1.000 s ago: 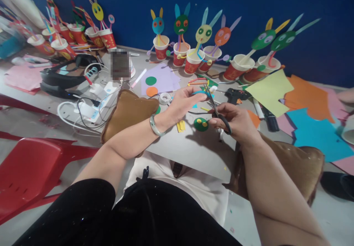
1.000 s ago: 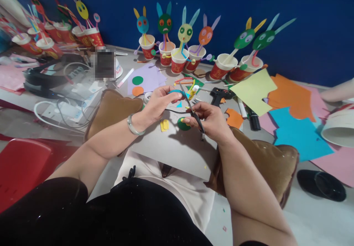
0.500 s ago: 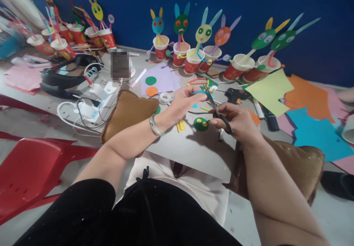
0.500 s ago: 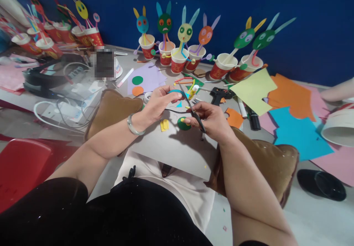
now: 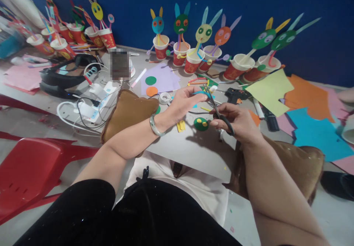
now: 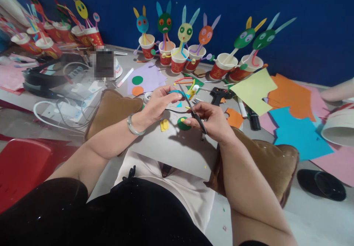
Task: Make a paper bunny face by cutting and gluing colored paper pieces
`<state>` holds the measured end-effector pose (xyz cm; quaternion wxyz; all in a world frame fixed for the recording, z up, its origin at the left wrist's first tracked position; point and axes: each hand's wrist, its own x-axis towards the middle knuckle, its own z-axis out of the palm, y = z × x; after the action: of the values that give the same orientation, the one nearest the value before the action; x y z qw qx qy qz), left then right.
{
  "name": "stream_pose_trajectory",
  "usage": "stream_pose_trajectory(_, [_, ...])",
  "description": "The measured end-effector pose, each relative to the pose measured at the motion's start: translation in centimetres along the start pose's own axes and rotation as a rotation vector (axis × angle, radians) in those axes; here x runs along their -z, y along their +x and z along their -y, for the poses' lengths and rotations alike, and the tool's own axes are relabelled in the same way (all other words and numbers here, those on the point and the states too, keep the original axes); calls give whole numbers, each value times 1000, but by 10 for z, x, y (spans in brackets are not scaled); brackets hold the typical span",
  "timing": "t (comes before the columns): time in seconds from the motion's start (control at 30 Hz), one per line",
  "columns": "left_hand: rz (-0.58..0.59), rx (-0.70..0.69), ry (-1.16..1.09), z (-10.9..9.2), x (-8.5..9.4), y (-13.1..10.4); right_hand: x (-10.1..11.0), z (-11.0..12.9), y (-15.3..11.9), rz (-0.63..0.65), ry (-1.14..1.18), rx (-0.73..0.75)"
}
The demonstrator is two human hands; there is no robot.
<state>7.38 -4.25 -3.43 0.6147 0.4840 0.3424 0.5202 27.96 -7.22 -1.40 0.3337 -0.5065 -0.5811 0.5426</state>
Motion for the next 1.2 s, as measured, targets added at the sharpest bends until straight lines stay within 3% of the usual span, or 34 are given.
stream_pose_trajectory(0.67, [23, -24, 6, 5, 1, -1, -2, 3, -1, -29, 52, -39])
stream_pose_trajectory(1.2, [-1, 45, 25, -5, -3, -3, 3, 1, -1, 17, 18, -10])
